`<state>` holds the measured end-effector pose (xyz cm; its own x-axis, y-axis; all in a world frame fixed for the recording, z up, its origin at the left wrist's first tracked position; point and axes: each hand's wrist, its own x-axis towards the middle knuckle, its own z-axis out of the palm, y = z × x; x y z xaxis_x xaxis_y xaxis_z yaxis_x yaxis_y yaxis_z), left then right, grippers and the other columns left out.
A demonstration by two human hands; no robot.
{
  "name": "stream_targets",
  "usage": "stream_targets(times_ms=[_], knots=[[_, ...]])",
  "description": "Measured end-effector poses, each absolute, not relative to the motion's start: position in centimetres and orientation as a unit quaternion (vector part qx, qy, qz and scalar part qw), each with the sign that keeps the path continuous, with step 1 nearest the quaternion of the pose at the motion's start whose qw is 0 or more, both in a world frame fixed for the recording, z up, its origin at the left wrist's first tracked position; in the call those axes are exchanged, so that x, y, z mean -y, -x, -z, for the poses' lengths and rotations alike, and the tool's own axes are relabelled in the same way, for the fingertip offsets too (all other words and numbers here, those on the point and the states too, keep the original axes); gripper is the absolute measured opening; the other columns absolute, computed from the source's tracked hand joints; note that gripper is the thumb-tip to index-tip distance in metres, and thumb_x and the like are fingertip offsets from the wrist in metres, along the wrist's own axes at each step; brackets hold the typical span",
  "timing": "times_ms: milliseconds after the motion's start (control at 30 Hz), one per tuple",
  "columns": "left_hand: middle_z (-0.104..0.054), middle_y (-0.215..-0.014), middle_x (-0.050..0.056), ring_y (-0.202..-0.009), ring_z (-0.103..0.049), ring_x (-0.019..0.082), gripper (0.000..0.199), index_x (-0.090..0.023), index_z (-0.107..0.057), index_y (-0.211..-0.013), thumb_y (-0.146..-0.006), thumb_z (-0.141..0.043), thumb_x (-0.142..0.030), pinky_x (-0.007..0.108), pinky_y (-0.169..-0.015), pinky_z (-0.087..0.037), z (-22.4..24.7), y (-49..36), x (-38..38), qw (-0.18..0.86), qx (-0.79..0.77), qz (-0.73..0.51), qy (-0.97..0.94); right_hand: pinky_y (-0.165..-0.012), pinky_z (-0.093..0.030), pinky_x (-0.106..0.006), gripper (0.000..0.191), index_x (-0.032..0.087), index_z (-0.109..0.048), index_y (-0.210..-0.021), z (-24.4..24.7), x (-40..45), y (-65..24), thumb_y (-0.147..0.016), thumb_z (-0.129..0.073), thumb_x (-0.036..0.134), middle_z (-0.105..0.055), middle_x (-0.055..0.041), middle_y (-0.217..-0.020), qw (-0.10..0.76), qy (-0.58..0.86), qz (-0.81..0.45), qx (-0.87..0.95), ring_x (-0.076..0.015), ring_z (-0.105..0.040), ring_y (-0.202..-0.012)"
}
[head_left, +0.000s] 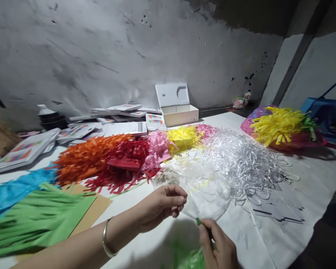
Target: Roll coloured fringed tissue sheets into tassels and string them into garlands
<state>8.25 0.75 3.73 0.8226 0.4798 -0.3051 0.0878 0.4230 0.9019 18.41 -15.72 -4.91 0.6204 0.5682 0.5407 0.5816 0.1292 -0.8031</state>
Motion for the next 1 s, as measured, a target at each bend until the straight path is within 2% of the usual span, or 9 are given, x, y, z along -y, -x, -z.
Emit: stream_targets(times_ms=[67,200,433,633,733,900,1000], knots=[[-0.062,-0.062,-0.001,-0.050,-0.052,0.006,0.038,-0.013,-0.070,-0.078,-0.055,-0.098,-0.026,0.016,-0.048,-0.040,-3.5,-5.9,1.2,0.846,-0.280,-0.133,-0.434,-0.069,-0.053,-0.018,0.014,0.025,-0.067,-0.097,3.6,16.2,-17.2,-0.100,-0.054,0.028,-0.073,-0.0011,-0.081,0.625,0.639,0.011,0.449,-0.0137,-0.070,-0.069],[-0.067,-0.063,0.001,-0.050,-0.057,0.008,0.035,-0.013,-0.073,-0.073,-0.053,-0.099,-0.024,0.017,-0.047,-0.041,-3.5,-2.0,4.5,0.863,-0.267,-0.176,-0.391,-0.063,-0.051,-0.020,0.012,0.025,-0.065,-0.096,1.2,16.6,-13.7,-0.100,-0.053,0.024,-0.068,-0.0003,-0.074,0.623,0.591,-0.001,0.512,-0.0129,-0.064,-0.062],[-0.064,-0.059,0.000,-0.054,-0.058,0.010,0.030,-0.012,-0.074,-0.069,-0.057,-0.098,-0.025,0.020,-0.051,-0.046,-4.0,3.9,7.2,0.815,-0.283,-0.291,-0.412,-0.058,-0.047,-0.023,0.018,0.023,-0.065,-0.089,-0.1,16.6,-9.1,-0.100,-0.051,0.022,-0.063,0.0002,-0.066,0.577,0.561,-0.006,0.594,-0.0133,-0.061,-0.057],[-0.065,-0.063,0.002,-0.055,-0.058,0.011,0.031,-0.012,-0.072,-0.068,-0.060,-0.096,-0.029,0.023,-0.052,-0.047,-4.2,6.9,8.5,0.792,-0.262,-0.324,-0.446,-0.054,-0.045,-0.021,0.024,0.024,-0.064,-0.081,-1.2,17.2,-6.4,-0.100,-0.049,0.025,-0.061,0.0019,-0.063,0.578,0.545,-0.058,0.604,-0.0116,-0.057,-0.052],[-0.065,-0.067,0.002,-0.056,-0.057,0.011,0.029,-0.013,-0.071,-0.069,-0.064,-0.094,-0.031,0.024,-0.054,-0.048,-4.5,7.9,9.0,0.754,-0.259,-0.333,-0.504,-0.054,-0.044,-0.022,0.023,0.023,-0.063,-0.081,-1.3,17.5,-5.9,-0.099,-0.049,0.023,-0.062,0.0015,-0.063,0.558,0.544,-0.053,0.624,-0.0116,-0.057,-0.052],[-0.066,-0.071,0.003,-0.067,-0.060,0.014,0.015,-0.015,-0.074,-0.072,-0.078,-0.083,-0.025,0.023,-0.063,-0.047,-5.0,9.3,9.6,0.581,-0.234,-0.377,-0.683,-0.056,-0.045,-0.023,0.016,0.022,-0.062,-0.088,-0.7,18.2,-5.3,-0.097,-0.050,0.018,-0.062,0.0012,-0.064,0.536,0.545,0.020,0.644,-0.0131,-0.061,-0.055],[-0.068,-0.073,0.004,-0.067,-0.062,0.014,0.011,-0.015,-0.073,-0.078,-0.078,-0.081,-0.023,0.023,-0.063,-0.048,-5.0,10.0,9.6,0.602,-0.234,-0.325,-0.691,-0.053,-0.044,-0.023,0.017,0.023,-0.060,-0.084,-0.3,18.5,-4.7,-0.096,-0.049,0.018,-0.059,0.0023,-0.061,0.531,0.539,0.022,0.653,-0.0126,-0.058,-0.052]])
